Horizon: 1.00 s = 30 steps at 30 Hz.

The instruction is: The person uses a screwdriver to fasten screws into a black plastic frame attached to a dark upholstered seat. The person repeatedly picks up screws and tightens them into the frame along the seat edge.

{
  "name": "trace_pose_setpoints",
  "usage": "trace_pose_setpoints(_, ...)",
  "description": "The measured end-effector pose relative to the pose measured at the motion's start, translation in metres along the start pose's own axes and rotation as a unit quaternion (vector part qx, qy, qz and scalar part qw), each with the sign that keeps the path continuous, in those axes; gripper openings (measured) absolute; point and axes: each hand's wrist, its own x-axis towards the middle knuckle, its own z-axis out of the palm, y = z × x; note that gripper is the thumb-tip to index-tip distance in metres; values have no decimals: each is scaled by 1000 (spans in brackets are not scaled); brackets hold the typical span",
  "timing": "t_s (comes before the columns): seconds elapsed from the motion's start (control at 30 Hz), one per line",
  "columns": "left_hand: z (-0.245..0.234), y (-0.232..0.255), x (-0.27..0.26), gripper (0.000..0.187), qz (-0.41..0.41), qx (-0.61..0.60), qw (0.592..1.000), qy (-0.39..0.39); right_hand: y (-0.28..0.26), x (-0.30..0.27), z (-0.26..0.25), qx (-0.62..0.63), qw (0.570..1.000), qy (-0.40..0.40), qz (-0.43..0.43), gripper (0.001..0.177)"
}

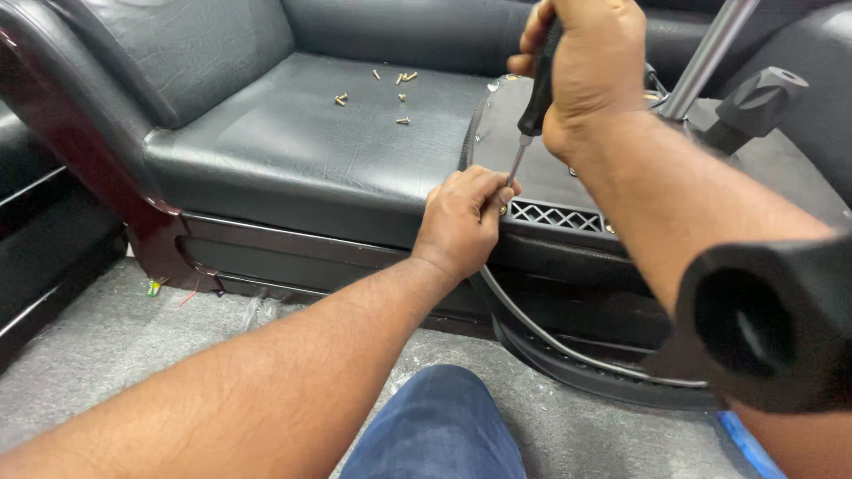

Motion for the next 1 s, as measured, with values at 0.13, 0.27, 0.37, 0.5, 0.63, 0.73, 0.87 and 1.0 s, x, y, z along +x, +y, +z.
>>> trace_pose_setpoints(0.13, 4, 1, 0, 8, 17, 7, 1000, 24, -25, 6, -20, 40, 969, -210, 121, 23)
trace_pose_setpoints(0.27, 2, 3, 1, 7, -7, -20, 1000, 18, -29, 9, -19, 37, 959, -248, 134, 26)
trace_pose_setpoints(0.37, 1, 1, -4, 6, -7, -22, 1000, 19, -15, 2, -11, 50, 977, -176, 111, 29)
trace_pose_setpoints(0.5, 4, 2, -2, 8, -11, 4, 1000, 23, -4, 2, -1, 19, 998, -36, 52, 25)
trace_pose_setpoints(0.63, 2, 4, -1, 10, -22, 22, 1000, 5, 6, 3, 15, -77, 992, 101, -15, 24)
trace_pose_setpoints(0.73, 2, 3, -2, 10, -34, 18, 999, 2, 10, 4, 13, -44, 997, 60, -13, 25)
trace_pose_setpoints(0.87, 6, 0, 0, 10, -17, 18, 1000, 3, -1, 14, -17, 80, 987, -113, 79, 26)
trace_pose_setpoints(1.0, 9, -4, -1, 8, 19, 37, 999, 13, -5, 21, -39, 118, 961, -201, 148, 27)
